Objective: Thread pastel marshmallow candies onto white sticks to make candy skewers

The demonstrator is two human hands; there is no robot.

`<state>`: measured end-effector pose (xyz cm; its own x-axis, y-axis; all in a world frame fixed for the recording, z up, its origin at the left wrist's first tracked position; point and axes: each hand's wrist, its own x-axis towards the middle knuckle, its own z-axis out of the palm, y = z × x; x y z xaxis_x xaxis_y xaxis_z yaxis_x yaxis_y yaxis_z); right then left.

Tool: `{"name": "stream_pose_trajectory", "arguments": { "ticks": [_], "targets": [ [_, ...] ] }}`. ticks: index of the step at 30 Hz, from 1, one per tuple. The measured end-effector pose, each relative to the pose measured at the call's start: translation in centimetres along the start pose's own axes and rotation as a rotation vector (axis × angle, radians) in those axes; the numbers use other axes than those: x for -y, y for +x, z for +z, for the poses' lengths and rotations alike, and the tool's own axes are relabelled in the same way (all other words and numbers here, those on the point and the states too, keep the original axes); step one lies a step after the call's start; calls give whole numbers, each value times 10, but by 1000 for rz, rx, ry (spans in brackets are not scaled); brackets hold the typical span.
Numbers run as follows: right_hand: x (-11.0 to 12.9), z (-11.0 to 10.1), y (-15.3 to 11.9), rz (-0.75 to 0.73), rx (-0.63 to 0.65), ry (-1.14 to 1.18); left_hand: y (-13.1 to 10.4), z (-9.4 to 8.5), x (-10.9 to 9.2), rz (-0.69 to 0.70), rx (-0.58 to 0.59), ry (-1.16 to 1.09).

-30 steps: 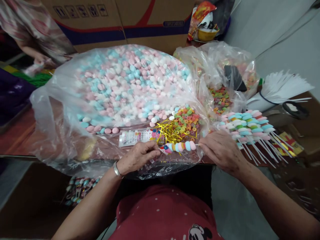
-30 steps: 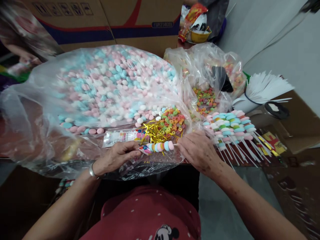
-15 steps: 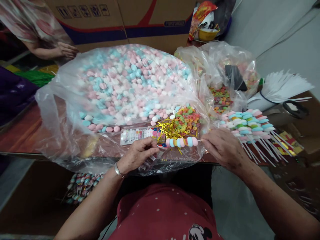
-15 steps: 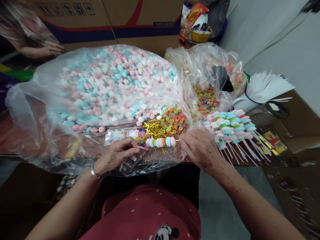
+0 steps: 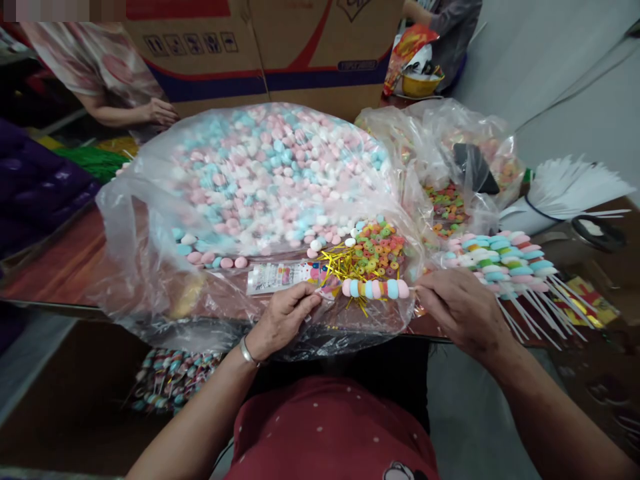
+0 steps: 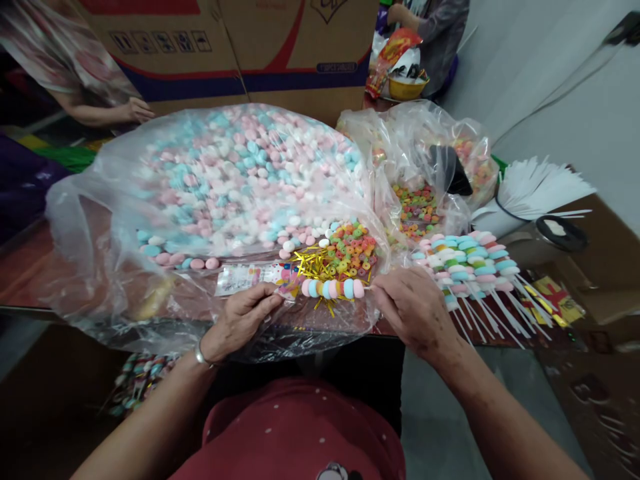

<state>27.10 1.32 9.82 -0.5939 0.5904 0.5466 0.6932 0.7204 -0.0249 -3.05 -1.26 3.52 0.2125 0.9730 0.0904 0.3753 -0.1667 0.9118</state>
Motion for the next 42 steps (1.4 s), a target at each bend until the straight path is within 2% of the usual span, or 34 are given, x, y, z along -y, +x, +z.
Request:
{"name": "stream_pose_trajectory", "arguments": {
  "ticks": [6,13,24,33,38,42],
  "targets": [
    [2,-6,8,50,-55,71,-2,0,8,-9,108,-157],
    [3,-6,11,124,72,166,-1,-1,8,-136,135,-263],
    [-5,-1,11,51,96,143,2,-4,6,-237,242,-457],
    [1,-3,12,69,34,169,2,-3,6,-289,227,-486],
    [1,-2,9,26,30,118,2,-3,5,-298,223,-499],
    [1,-3,9,-12,3,79,4,-2,5,-363,229,-511]
  ]
}}
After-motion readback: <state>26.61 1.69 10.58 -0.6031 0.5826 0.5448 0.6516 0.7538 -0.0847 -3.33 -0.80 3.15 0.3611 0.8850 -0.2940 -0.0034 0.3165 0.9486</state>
